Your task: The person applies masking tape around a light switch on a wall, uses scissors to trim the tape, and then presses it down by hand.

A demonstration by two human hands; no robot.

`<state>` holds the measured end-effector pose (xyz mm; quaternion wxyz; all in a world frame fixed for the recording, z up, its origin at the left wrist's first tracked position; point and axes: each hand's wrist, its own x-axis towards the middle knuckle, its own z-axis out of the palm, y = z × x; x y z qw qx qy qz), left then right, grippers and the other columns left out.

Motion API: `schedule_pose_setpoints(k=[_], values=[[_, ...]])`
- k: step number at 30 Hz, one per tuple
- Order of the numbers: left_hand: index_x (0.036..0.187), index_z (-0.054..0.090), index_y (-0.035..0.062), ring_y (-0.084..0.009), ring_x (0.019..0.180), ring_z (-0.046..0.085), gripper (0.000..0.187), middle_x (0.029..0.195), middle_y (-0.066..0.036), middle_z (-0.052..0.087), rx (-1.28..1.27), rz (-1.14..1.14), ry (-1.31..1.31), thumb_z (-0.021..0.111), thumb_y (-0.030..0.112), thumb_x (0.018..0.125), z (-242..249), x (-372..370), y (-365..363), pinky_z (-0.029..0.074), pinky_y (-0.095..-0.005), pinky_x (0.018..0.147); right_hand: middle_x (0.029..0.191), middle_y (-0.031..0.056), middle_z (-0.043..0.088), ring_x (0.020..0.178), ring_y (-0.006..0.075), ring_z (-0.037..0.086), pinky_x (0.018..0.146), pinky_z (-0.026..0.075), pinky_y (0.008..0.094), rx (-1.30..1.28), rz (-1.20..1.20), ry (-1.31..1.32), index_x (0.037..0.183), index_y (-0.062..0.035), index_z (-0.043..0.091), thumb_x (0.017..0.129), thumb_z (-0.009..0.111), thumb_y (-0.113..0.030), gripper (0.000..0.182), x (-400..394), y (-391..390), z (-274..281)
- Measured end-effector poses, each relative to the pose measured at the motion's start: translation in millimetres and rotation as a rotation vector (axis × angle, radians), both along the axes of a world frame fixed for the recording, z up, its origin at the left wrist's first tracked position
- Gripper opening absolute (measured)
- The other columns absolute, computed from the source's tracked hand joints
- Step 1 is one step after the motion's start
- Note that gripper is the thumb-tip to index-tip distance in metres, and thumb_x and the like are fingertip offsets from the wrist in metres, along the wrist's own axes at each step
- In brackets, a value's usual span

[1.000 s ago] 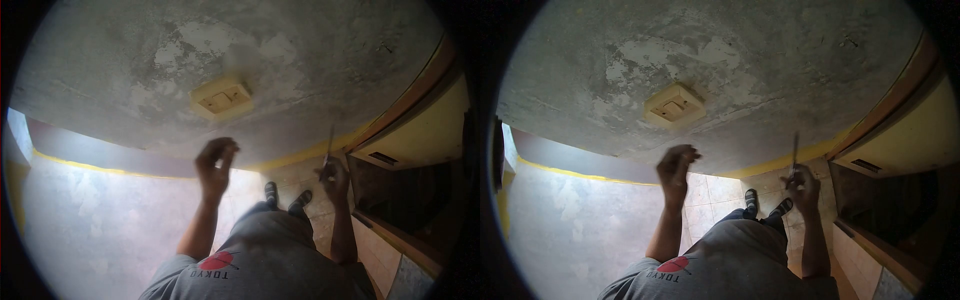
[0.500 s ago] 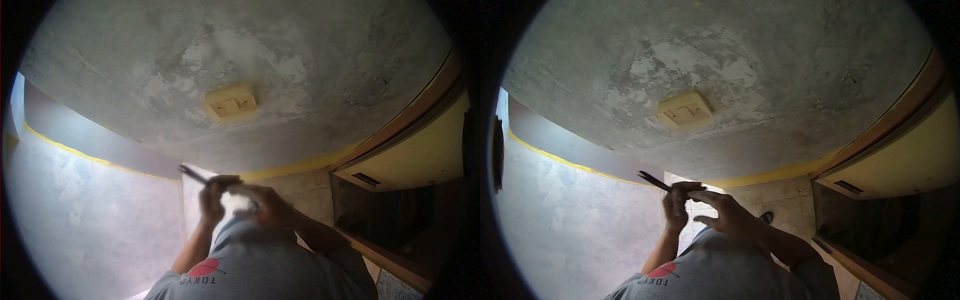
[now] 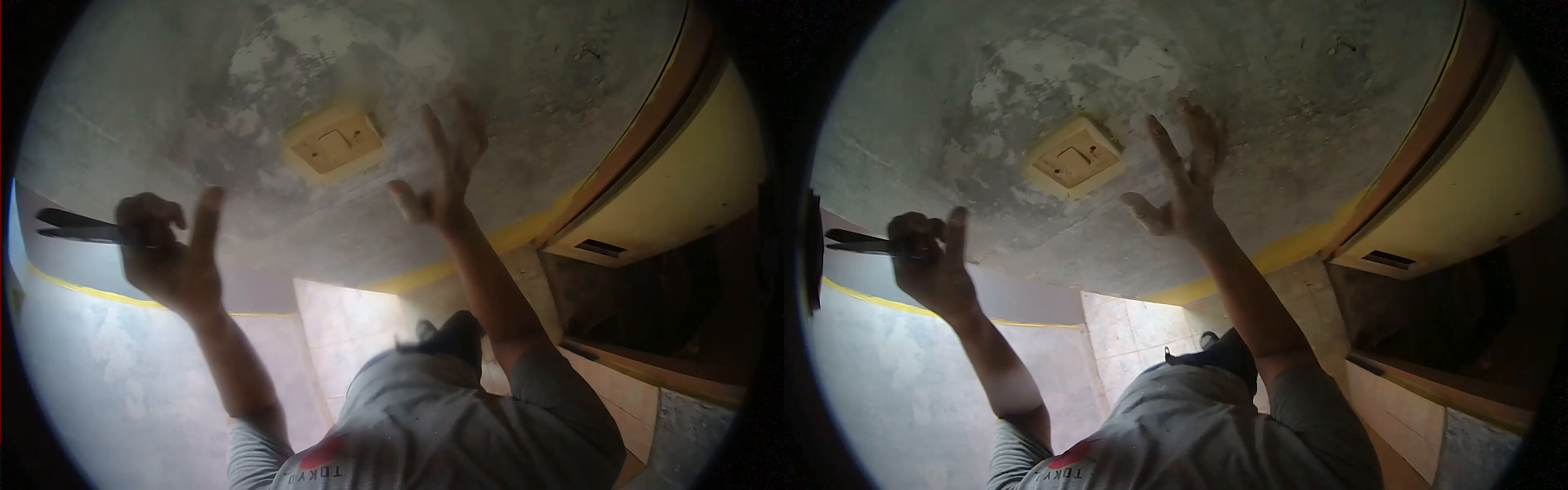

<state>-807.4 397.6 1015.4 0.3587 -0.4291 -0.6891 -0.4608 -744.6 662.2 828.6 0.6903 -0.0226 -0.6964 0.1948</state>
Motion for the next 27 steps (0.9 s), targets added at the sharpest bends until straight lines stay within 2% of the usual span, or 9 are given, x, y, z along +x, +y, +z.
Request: schedule_pose_setpoints(k=[2, 6, 8, 15, 17, 19, 21, 23, 27], values=[[0.095, 0.059, 0.0075, -0.0067, 0.072, 0.04, 0.032, 0.084, 0.006, 0.043, 0.064, 0.06, 0.037, 0.089, 0.003, 0.086, 22, -14, -6, 0.037, -0.0221, 0.067, 0.17, 0.0249, 0.025, 0.159, 0.0435, 0.019, 0.121, 0.008, 0.0769, 0.008, -0.052, -0.017, 0.163, -0.0233, 0.044, 0.092, 0.047, -0.085, 0.094, -19, 2, 0], [0.088, 0.053, 0.0092, -0.0083, 0.074, 0.036, 0.033, 0.083, 0.005, 0.039, 0.055, 0.15, 0.183, 0.086, 0.006, 0.09, 36, -34, -30, 0.034, -0.0237, 0.066, 0.173, 0.0238, 0.019, 0.162, 0.0443, 0.01, 0.118, -0.001, 0.0816, -0.006, -0.118, -0.077, 0.164, -0.0373, 0.039, 0.087, 0.04, -0.093, 0.095, -26, -4, 4], [0.082, 0.049, 0.0106, -0.0097, 0.074, 0.032, 0.037, 0.081, 0.006, 0.035, -0.019, 0.419, 0.293, 0.084, 0.009, 0.093, 31, -41, -42, 0.031, -0.0262, 0.066, 0.176, 0.0244, 0.005, 0.159, 0.053, 0.007, 0.117, -0.004, 0.083, 0.137, -0.287, -0.323, 0.165, -0.0433, 0.033, 0.079, 0.022, -0.102, 0.104, -20, -4, 5], [0.078, 0.046, 0.0116, -0.0098, 0.073, 0.027, 0.042, 0.08, 0.006, 0.028, -0.136, 0.531, 0.265, 0.086, 0.009, 0.091, 7, -72, -86, 0.028, -0.0269, 0.066, 0.178, 0.0158, 0.007, 0.16, 0.0518, 0.006, 0.113, -0.009, 0.0862, 0.168, -0.259, -0.265, 0.165, -0.0484, 0.029, 0.075, 0.023, -0.105, 0.106, -21, -5, 12], [0.081, 0.049, 0.0116, -0.0097, 0.073, 0.027, 0.04, 0.08, 0.006, 0.028, -0.141, 0.485, 0.234, 0.088, 0.008, 0.089, -5, -89, -90, 0.029, -0.0267, 0.066, 0.178, 0.0095, 0.013, 0.162, 0.0442, 0.007, 0.112, -0.001, 0.091, 0.121, -0.168, -0.25, 0.163, -0.0535, 0.027, 0.076, 0.028, -0.101, 0.099, -25, -7, 9], [0.086, 0.051, 0.0114, -0.0096, 0.073, 0.027, 0.038, 0.081, 0.007, 0.027, -0.089, 0.321, 0.118, 0.089, 0.006, 0.086, -9, -92, -82, 0.029, -0.0262, 0.067, 0.178, 0.0093, 0.011, 0.162, 0.0447, 0.006, 0.112, -0.001, 0.091, 0.12, -0.164, -0.28, 0.163, -0.0541, 0.026, 0.074, 0.029, -0.101, 0.101, -20, -9, 10], [0.091, 0.053, 0.011, -0.0099, 0.075, 0.027, 0.037, 0.082, 0.006, 0.027, -0.173, 0.348, 0.171, 0.089, 0.003, 0.084, -10, -96, -86, 0.029, -0.0257, 0.069, 0.178, 0.0092, 0.01, 0.162, 0.0451, 0.005, 0.113, -0.001, 0.0909, 0.128, -0.163, -0.313, 0.163, -0.0548, 0.025, 0.073, 0.029, -0.102, 0.102, -18, -6, 12], [0.092, 0.053, 0.0108, -0.0106, 0.077, 0.027, 0.037, 0.084, 0.006, 0.028, -0.243, 0.342, 0.174, 0.089, 0.001, 0.083, -11, -93, -84, 0.029, -0.026, 0.071, 0.178, 0.0134, 0.005, 0.16, 0.0508, 0.004, 0.114, -0.011, 0.0855, 0.196, -0.186, -0.315, 0.163, -0.0528, 0.03, 0.074, 0.028, -0.104, 0.102, -14, -3, 15], [0.091, 0.053, 0.0107, -0.0113, 0.078, 0.028, 0.039, 0.085, 0.006, 0.028, -0.241, 0.363, 0.147, 0.09, 0.001, 0.081, -11, -92, -87, 0.029, -0.0268, 0.073, 0.178, 0.013, 0.006, 0.161, 0.0493, 0.002, 0.115, -0.011, 0.0842, 0.221, -0.181, -0.358, 0.162, -0.0538, 0.031, 0.073, 0.033, -0.104, 0.102, -3, 3, 24]])
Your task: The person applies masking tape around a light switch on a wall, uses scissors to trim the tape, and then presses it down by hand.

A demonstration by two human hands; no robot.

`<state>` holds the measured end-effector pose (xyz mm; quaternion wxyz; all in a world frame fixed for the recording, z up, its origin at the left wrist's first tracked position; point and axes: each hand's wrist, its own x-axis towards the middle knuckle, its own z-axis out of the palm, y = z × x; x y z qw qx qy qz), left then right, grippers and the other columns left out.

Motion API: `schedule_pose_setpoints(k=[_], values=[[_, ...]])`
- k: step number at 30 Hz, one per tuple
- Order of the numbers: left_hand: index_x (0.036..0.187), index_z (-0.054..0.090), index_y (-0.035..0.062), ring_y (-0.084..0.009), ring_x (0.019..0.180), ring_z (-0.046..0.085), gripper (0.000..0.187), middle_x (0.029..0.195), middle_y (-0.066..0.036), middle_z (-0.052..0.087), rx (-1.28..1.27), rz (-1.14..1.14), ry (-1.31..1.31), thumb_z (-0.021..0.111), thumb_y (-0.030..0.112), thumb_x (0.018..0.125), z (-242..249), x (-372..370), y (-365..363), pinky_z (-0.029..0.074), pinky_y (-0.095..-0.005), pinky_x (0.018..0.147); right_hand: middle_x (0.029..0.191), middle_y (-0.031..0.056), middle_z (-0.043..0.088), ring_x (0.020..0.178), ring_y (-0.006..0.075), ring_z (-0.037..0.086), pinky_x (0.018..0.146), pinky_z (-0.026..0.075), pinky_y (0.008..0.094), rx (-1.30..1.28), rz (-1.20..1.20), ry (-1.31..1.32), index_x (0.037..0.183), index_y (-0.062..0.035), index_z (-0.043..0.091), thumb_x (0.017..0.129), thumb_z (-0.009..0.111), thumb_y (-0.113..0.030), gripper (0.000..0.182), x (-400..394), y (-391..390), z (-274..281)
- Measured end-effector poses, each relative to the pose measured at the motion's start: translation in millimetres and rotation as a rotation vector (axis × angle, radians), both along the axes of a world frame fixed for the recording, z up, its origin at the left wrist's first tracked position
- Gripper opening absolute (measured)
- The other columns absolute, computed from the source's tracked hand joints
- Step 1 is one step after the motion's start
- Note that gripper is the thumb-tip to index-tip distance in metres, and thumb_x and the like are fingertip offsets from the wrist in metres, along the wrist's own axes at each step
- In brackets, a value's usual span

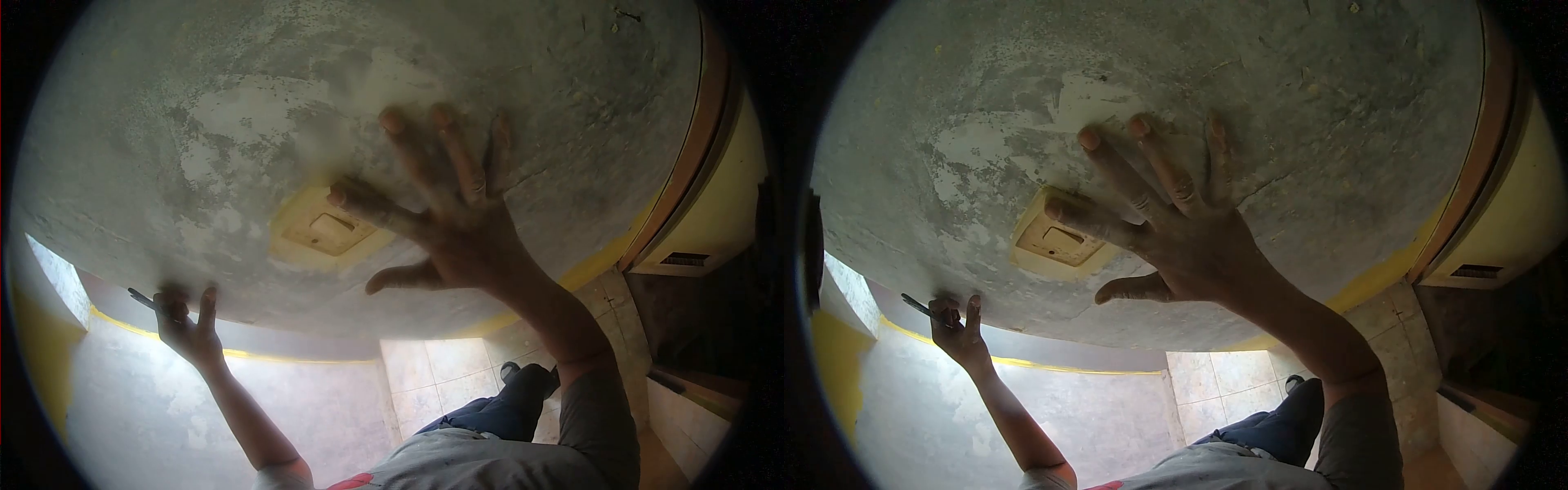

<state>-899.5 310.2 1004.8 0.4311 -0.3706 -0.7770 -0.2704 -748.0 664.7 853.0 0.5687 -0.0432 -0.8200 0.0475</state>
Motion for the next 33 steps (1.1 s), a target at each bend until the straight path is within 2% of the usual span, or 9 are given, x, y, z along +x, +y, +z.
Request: schedule_pose_setpoints(k=[3, 5, 9, 12, 14, 18, 20, 27, 33], values=[[0.091, 0.053, 0.0109, -0.0115, 0.078, 0.027, 0.04, 0.085, 0.006, 0.027, -0.023, -0.017, 0.001, 0.09, 0.001, 0.081, 0, 0, -1, 0.029, -0.0269, 0.074, 0.178, 0.012, 0.005, 0.162, 0.0471, -0.001, 0.116, -0.009, 0.0839, 0.031, 0.034, -0.069, 0.161, -0.0544, 0.032, 0.071, 0.036, -0.103, 0.102, 8, 8, 8], [0.092, 0.055, 0.0103, -0.0111, 0.079, 0.03, 0.038, 0.085, 0.005, 0.032, -0.055, -0.008, 0.025, 0.09, -0.001, 0.081, 1, 0, -1, 0.031, -0.0269, 0.075, 0.179, 0.005, 0.008, 0.164, 0.0372, 0.005, 0.123, 0.002, 0.0815, 0.015, 0.134, -0.071, 0.161, -0.0559, 0.027, 0.066, 0.053, -0.095, 0.106, 10, 14, 14], [0.094, 0.057, 0.0094, -0.0109, 0.081, 0.034, 0.036, 0.087, 0.005, 0.038, -0.009, 0.013, -0.025, 0.09, 0.0, 0.082, -2, 9, 7, 0.033, -0.0276, 0.077, 0.178, 0.0044, 0.01, 0.164, 0.0361, 0.006, 0.124, 0.003, 0.0797, 0.036, 0.16, -0.084, 0.161, -0.0542, 0.029, 0.065, 0.058, -0.093, 0.108, 22, 17, 16], [0.095, 0.058, 0.0085, -0.0112, 0.082, 0.036, 0.037, 0.088, 0.004, 0.042, -0.046, 0.079, 0.021, 0.091, 0.001, 0.081, 1, 2, 0, 0.034, -0.0281, 0.077, 0.178, 0.0101, 0.01, 0.162, 0.0447, 0.011, 0.12, -0.001, 0.0825, 0.088, 0.21, -0.134, 0.159, -0.0558, 0.035, 0.073, 0.051, -0.096, 0.096, 27, 25, 2], [0.089, 0.054, 0.0049, -0.0172, 0.079, 0.042, 0.051, 0.082, 0.0, 0.043, -0.01, 0.053, 0.03, 0.098, 0.027, 0.075, 1, -1, -2, 0.038, -0.0314, 0.074, 0.178, 0.0091, 0.012, 0.162, 0.0432, 0.012, 0.122, 0.001, 0.081, -0.013, 0.24, -0.131, 0.158, -0.0577, 0.034, 0.074, 0.049, -0.096, 0.094, 26, 27, -17], [0.09, 0.054, 0.0054, -0.0171, 0.081, 0.041, 0.052, 0.085, 0.001, 0.042, 0.003, 0.063, -0.018, 0.098, 0.027, 0.075, 0, 1, -3, 0.037, -0.0306, 0.076, 0.178, 0.0085, 0.014, 0.162, 0.0439, 0.012, 0.123, 0.003, 0.0796, 0.046, 0.144, -0.137, 0.158, -0.0591, 0.034, 0.073, 0.048, -0.098, 0.094, 22, 25, -29], [0.097, 0.057, 0.0093, -0.0115, 0.083, 0.036, 0.036, 0.088, 0.004, 0.039, 0.008, -0.066, -0.058, 0.089, 0.001, 0.082, 1, -1, -5, 0.034, -0.0271, 0.079, 0.178, 0.0061, 0.015, 0.162, 0.0421, 0.014, 0.125, 0.005, 0.076, 0.058, 0.166, -0.157, 0.158, -0.0593, 0.034, 0.074, 0.051, -0.093, 0.092, 24, 27, -24], [0.096, 0.056, 0.0104, -0.0109, 0.082, 0.036, 0.039, 0.088, 0.005, 0.037, -0.016, -0.096, -0.095, 0.09, 0.002, 0.08, 3, -7, -18, 0.034, -0.0263, 0.08, 0.177, 0.0005, 0.02, 0.162, 0.034, 0.02, 0.132, 0.012, 0.0629, 0.34, 0.286, -0.297, 0.155, -0.0543, 0.044, 0.074, 0.065, -0.077, 0.086, 43, 62, 35], [0.094, 0.054, 0.0122, -0.0109, 0.08, 0.032, 0.043, 0.087, 0.005, 0.035, -0.006, -0.133, -0.1, 0.095, 0.014, 0.078, 5, -5, -13, 0.029, -0.0265, 0.075, 0.176, -0.0035, 0.023, 0.161, 0.0285, 0.023, 0.134, 0.016, 0.0562, 0.434, 0.35, -0.377, 0.151, -0.052, 0.05, 0.063, 0.074, -0.072, 0.094, 51, 76, 54]])
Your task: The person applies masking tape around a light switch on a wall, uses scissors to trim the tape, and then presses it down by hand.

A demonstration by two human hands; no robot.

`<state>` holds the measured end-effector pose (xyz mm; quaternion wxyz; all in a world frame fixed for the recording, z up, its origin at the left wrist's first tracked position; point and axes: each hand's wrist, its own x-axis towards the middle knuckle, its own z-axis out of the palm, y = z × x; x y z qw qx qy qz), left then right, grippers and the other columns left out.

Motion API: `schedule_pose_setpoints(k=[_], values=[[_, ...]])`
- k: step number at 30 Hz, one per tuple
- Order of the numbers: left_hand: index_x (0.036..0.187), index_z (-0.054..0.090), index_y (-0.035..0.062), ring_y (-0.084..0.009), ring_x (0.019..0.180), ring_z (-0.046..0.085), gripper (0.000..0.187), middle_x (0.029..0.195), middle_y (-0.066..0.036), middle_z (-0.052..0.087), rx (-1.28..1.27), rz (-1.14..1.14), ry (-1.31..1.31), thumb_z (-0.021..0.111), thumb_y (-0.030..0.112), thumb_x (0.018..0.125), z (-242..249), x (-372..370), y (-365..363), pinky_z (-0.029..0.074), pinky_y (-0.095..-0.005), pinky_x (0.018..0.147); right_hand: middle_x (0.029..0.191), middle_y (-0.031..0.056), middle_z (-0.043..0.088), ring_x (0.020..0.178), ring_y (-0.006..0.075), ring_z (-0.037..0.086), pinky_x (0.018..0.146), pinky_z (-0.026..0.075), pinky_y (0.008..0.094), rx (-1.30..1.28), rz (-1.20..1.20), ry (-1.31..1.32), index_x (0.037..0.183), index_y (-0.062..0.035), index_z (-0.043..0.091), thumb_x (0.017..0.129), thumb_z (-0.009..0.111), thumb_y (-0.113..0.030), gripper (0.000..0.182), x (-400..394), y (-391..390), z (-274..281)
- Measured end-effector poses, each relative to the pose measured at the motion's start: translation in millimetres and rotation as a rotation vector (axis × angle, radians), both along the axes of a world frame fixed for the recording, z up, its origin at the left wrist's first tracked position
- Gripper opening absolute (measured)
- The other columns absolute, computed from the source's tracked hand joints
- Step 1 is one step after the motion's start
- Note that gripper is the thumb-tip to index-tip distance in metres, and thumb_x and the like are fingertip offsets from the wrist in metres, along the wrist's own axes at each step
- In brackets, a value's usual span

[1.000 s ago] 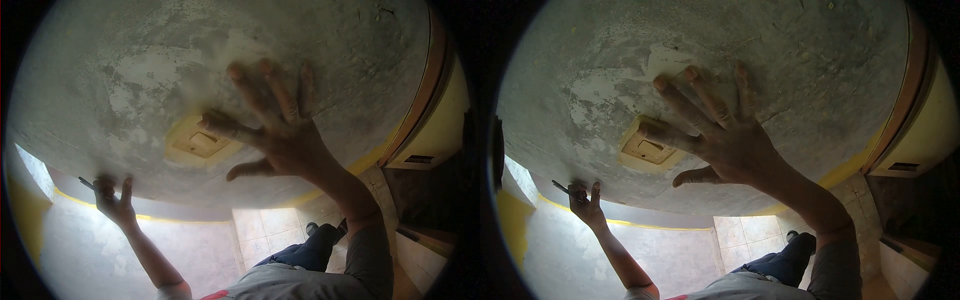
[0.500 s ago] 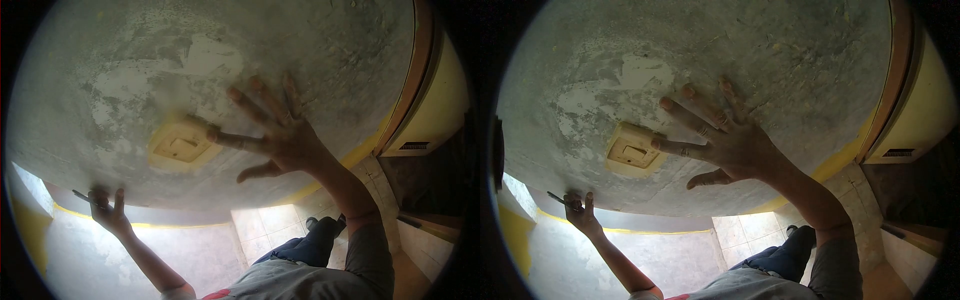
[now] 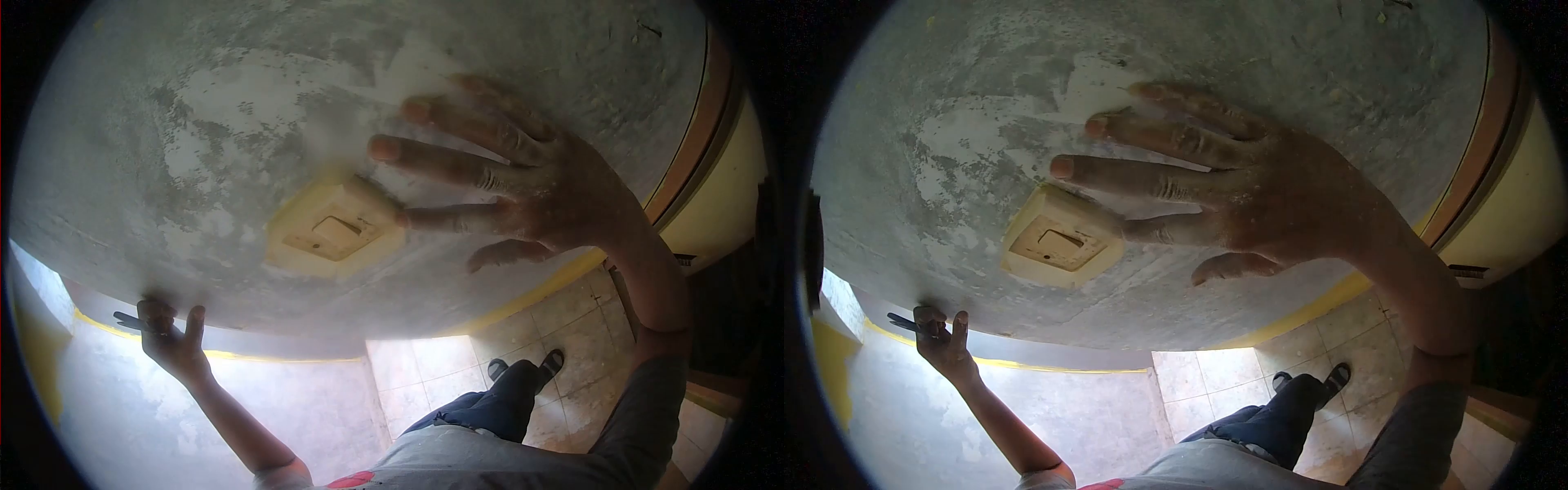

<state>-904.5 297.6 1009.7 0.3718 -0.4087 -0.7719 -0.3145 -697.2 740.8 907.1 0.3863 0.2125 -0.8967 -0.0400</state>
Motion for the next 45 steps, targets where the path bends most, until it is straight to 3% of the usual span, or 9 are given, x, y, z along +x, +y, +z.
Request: schedule_pose_setpoints(k=[8, 12, 15, 20, 23, 30, 36, 41, 45], values=[[0.091, 0.053, 0.0134, -0.0104, 0.078, 0.031, 0.047, 0.085, 0.006, 0.034, -0.003, 0.007, 0.03, 0.097, 0.02, 0.076, 0, 0, 0, 0.025, -0.0268, 0.074, 0.173, -0.0162, 0.028, 0.16, 0.0238, 0.025, 0.132, 0.025, 0.0538, 0.183, 0.053, 0.168, 0.147, -0.0483, 0.054, 0.063, 0.08, -0.066, 0.09, -25, -1, 2], [0.092, 0.053, 0.0134, -0.0106, 0.079, 0.031, 0.048, 0.086, 0.006, 0.034, 0.009, -0.013, -0.006, 0.097, 0.019, 0.075, 1, 0, -4, 0.025, -0.0277, 0.075, 0.172, -0.0134, 0.03, 0.159, 0.0252, 0.028, 0.131, 0.027, 0.0542, 0.108, 0.177, 0.15, 0.144, -0.0452, 0.057, 0.069, 0.082, -0.062, 0.08, -23, 6, 7], [0.092, 0.053, 0.0136, -0.0106, 0.08, 0.032, 0.048, 0.088, 0.005, 0.036, 0.001, -0.057, -0.044, 0.097, 0.019, 0.075, 1, 1, -3, 0.026, -0.0284, 0.076, 0.173, -0.009, 0.03, 0.157, 0.0276, 0.032, 0.131, 0.028, 0.0545, 0.182, 0.135, 0.384, 0.141, -0.0441, 0.059, 0.075, 0.083, -0.057, 0.072, -30, 18, -3], [0.09, 0.053, 0.0139, -0.0109, 0.08, 0.033, 0.048, 0.088, 0.005, 0.036, -0.003, -0.032, 0.001, 0.098, 0.022, 0.074, 4, 4, 3, 0.027, -0.0282, 0.076, 0.174, -0.0018, 0.027, 0.159, 0.0316, 0.03, 0.131, 0.023, 0.0615, 0.128, 0.035, 0.215, 0.152, -0.0533, 0.047, 0.084, 0.067, -0.07, 0.073, -24, 3, -3], [0.089, 0.054, 0.0139, -0.0111, 0.08, 0.033, 0.047, 0.088, 0.005, 0.037, 0.013, 0.001, -0.038, 0.098, 0.02, 0.074, 4, 4, 2, 0.027, -0.0279, 0.076, 0.175, -0.0023, 0.025, 0.16, 0.033, 0.025, 0.13, 0.018, 0.0665, 0.09, -0.123, 0.398, 0.156, -0.056, 0.04, 0.08, 0.053, -0.084, 0.082, -37, -7, -9], [0.089, 0.053, 0.0142, -0.0109, 0.081, 0.034, 0.048, 0.087, 0.005, 0.036, -0.033, 0.062, -0.014, 0.098, 0.018, 0.073, 4, 7, 4, 0.026, -0.0268, 0.076, 0.177, -0.0013, 0.018, 0.161, 0.036, 0.02, 0.128, 0.011, 0.0733, 0.102, -0.172, 0.305, 0.157, -0.0545, 0.039, 0.079, 0.043, -0.091, 0.087, -33, -21, 4], [0.091, 0.053, 0.0141, -0.0106, 0.081, 0.033, 0.049, 0.088, 0.005, 0.035, -0.017, -0.017, -0.035, 0.098, 0.021, 0.074, 5, 3, 3, 0.026, -0.0272, 0.076, 0.176, 0.0017, 0.021, 0.161, 0.0381, 0.02, 0.127, 0.011, 0.0734, -0.036, -0.14, 0.312, 0.157, -0.051, 0.042, 0.085, 0.047, -0.087, 0.081, -36, -22, -10], [0.09, 0.054, 0.0137, -0.0103, 0.08, 0.033, 0.048, 0.088, 0.005, 0.036, 0.005, -0.002, -0.032, 0.098, 0.022, 0.075, 3, 2, 2, 0.026, -0.0275, 0.075, 0.173, 0.0027, 0.03, 0.16, 0.0346, 0.025, 0.131, 0.008, 0.0673, -0.2, 0.068, 0.475, 0.148, -0.0473, 0.054, 0.088, 0.077, -0.053, 0.064, -49, -27, -43], [0.091, 0.054, 0.0133, -0.0102, 0.08, 0.034, 0.048, 0.088, 0.005, 0.037, -0.029, -0.024, 0.013, 0.098, 0.023, 0.076, 2, 0, 1, 0.026, -0.0277, 0.075, 0.172, 0.0021, 0.033, 0.159, 0.0326, 0.027, 0.132, 0.007, 0.065, -0.232, 0.088, 0.407, 0.135, -0.0402, 0.063, 0.085, 0.084, -0.041, 0.055, -49, -51, -47]])
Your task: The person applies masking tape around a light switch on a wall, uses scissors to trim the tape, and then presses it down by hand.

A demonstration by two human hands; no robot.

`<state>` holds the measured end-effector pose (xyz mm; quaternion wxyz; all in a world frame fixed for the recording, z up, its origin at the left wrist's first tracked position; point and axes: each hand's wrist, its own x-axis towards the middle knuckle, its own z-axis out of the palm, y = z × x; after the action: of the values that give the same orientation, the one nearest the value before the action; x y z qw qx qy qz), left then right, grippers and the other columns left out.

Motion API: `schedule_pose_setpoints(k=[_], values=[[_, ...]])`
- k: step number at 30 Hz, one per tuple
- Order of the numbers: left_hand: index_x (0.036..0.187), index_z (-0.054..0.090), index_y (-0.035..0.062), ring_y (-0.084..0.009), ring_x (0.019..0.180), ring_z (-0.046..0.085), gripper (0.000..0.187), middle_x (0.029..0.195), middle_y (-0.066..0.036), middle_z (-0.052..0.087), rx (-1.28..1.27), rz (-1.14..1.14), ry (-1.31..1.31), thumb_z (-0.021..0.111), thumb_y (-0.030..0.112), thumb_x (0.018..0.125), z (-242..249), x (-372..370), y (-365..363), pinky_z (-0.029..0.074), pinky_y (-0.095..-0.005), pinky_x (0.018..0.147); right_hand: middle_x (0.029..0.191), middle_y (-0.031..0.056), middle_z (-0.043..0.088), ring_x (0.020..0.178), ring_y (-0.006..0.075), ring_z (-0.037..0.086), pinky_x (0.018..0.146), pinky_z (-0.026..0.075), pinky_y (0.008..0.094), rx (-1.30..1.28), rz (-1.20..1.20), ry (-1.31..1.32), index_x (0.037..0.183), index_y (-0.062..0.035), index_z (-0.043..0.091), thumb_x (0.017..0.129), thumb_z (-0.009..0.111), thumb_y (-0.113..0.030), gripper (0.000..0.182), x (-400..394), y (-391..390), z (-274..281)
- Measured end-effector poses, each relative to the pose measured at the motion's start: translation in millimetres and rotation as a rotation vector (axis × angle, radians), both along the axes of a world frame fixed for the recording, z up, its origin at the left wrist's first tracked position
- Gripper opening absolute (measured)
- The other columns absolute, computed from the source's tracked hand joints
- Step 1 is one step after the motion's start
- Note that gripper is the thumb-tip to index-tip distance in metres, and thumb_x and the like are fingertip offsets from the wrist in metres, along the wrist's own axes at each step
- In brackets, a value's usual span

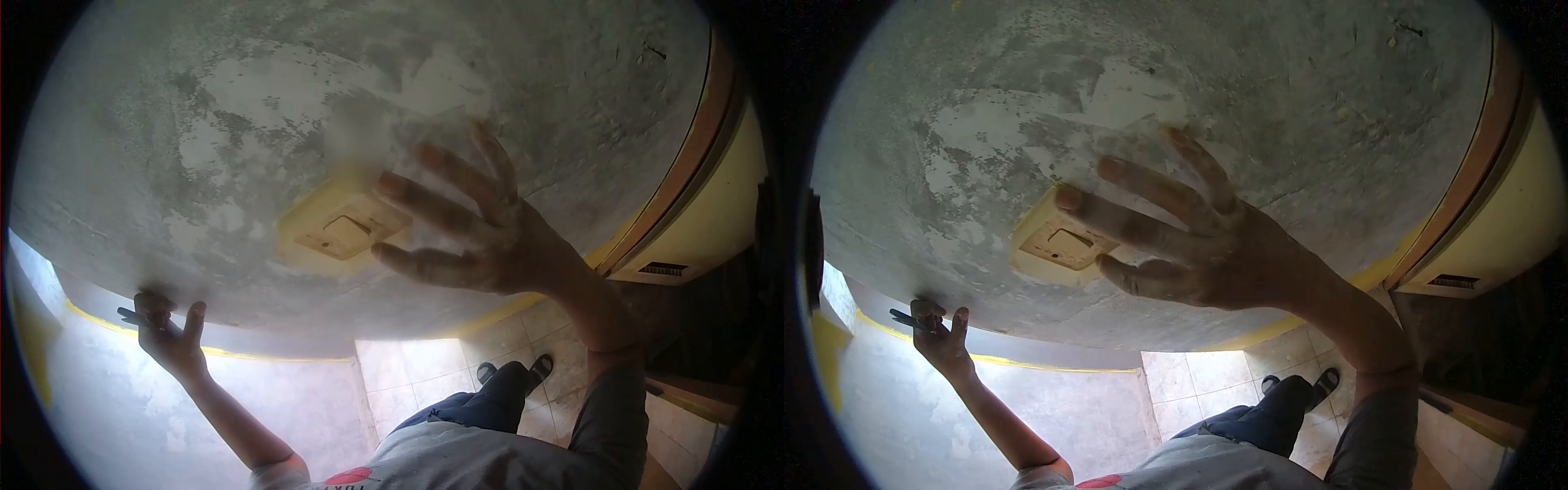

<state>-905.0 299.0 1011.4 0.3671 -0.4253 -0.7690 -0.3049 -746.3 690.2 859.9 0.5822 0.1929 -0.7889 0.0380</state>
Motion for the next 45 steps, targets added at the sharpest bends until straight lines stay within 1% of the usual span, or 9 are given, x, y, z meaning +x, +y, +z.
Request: schedule_pose_setpoints(k=[2, 8, 21, 23, 26, 29, 36, 42, 45], values=[[0.091, 0.054, 0.0129, -0.0102, 0.08, 0.034, 0.047, 0.087, 0.005, 0.037, -0.008, -0.002, 0.01, 0.097, 0.023, 0.077, -1, 0, -2, 0.026, -0.0278, 0.074, 0.17, 0.0004, 0.036, 0.159, 0.0315, 0.026, 0.132, 0.009, 0.0644, -0.016, -0.002, 0.035, 0.112, -0.0328, 0.069, 0.084, 0.085, -0.038, 0.032, -3, -3, 4], [0.091, 0.054, 0.0127, -0.0103, 0.08, 0.034, 0.047, 0.087, 0.005, 0.037, -0.005, 0.015, 0.008, 0.098, 0.023, 0.077, 0, 0, -2, 0.026, -0.0277, 0.074, 0.165, -0.0043, 0.045, 0.157, 0.0261, 0.03, 0.132, 0.011, 0.0613, -0.04, -0.006, 0.074, 0.089, -0.0307, 0.07, 0.085, 0.085, -0.03, 0.016, -4, -11, 20], [0.09, 0.055, 0.013, -0.0102, 0.08, 0.035, 0.046, 0.087, 0.005, 0.039, 0.026, -0.025, -0.001, 0.098, 0.02, 0.076, -2, -2, -3, 0.028, -0.0276, 0.075, 0.156, -0.0011, 0.055, 0.15, 0.0237, 0.041, 0.132, 0.015, 0.0564, -0.012, -0.011, 0.08, 0.101, -0.0307, 0.07, 0.091, 0.077, -0.025, 0.014, 13, 5, 20], [0.089, 0.055, 0.0134, -0.0102, 0.08, 0.035, 0.046, 0.087, 0.005, 0.039, -0.028, 0.03, 0.065, 0.098, 0.019, 0.075, -2, -5, -6, 0.027, -0.0274, 0.074, 0.15, -0.0078, 0.06, 0.144, 0.0145, 0.046, 0.131, 0.025, 0.0532, -0.129, 0.017, 0.138, 0.1, -0.0264, 0.076, 0.083, 0.087, -0.032, 0.021, 16, -1, 17], [0.089, 0.055, 0.0135, -0.0101, 0.078, 0.034, 0.046, 0.087, 0.005, 0.038, -0.019, 0.026, 0.091, 0.098, 0.019, 0.074, -1, -13, -12, 0.026, -0.0277, 0.073, 0.149, 0.0019, 0.06, 0.143, 0.0252, 0.047, 0.131, 0.019, 0.0553, -0.004, -0.02, 0.171, 0.113, -0.0327, 0.071, 0.091, 0.077, -0.028, 0.024, 6, -6, 4], [0.088, 0.055, 0.0135, -0.0103, 0.078, 0.033, 0.046, 0.087, 0.005, 0.038, 0.036, -0.025, 0.026, 0.099, 0.019, 0.074, -3, -7, -4, 0.026, -0.0282, 0.072, 0.147, 0.0016, 0.061, 0.142, 0.0242, 0.048, 0.13, 0.022, 0.0551, 0.019, -0.039, 0.175, 0.114, -0.0329, 0.071, 0.091, 0.077, -0.029, 0.024, 4, -3, -4], [0.088, 0.054, 0.0126, -0.0104, 0.078, 0.033, 0.046, 0.087, 0.005, 0.038, 0.004, -0.007, 0.018, 0.098, 0.021, 0.075, 0, -1, 0, 0.026, -0.0284, 0.072, 0.145, 0.0014, 0.062, 0.138, 0.0231, 0.049, 0.127, 0.028, 0.0488, -0.097, 0.009, 0.192, 0.104, -0.026, 0.074, 0.093, 0.075, -0.037, 0.016, -12, -1, -2], [0.088, 0.053, 0.0108, -0.0104, 0.079, 0.035, 0.047, 0.088, 0.004, 0.04, -0.013, 0.0, 0.043, 0.098, 0.02, 0.076, -3, -5, -6, 0.028, -0.029, 0.071, 0.147, 0.0079, 0.059, 0.142, 0.0264, 0.046, 0.122, 0.034, 0.0458, -0.294, 0.043, 0.192, 0.093, -0.0242, 0.072, 0.09, 0.082, -0.03, 0.012, -14, -18, -1], [0.094, 0.058, 0.0098, -0.0093, 0.078, 0.038, 0.046, 0.089, 0.005, 0.042, 0.184, -0.042, -0.008, 0.099, 0.015, 0.074, -18, 2, 6, 0.031, -0.025, 0.072, 0.148, 0.0108, 0.055, 0.143, 0.0289, 0.045, 0.12, 0.038, 0.0458, -0.368, -0.052, 0.176, 0.092, -0.0204, 0.071, 0.086, 0.086, -0.023, 0.016, -7, -25, 0]])
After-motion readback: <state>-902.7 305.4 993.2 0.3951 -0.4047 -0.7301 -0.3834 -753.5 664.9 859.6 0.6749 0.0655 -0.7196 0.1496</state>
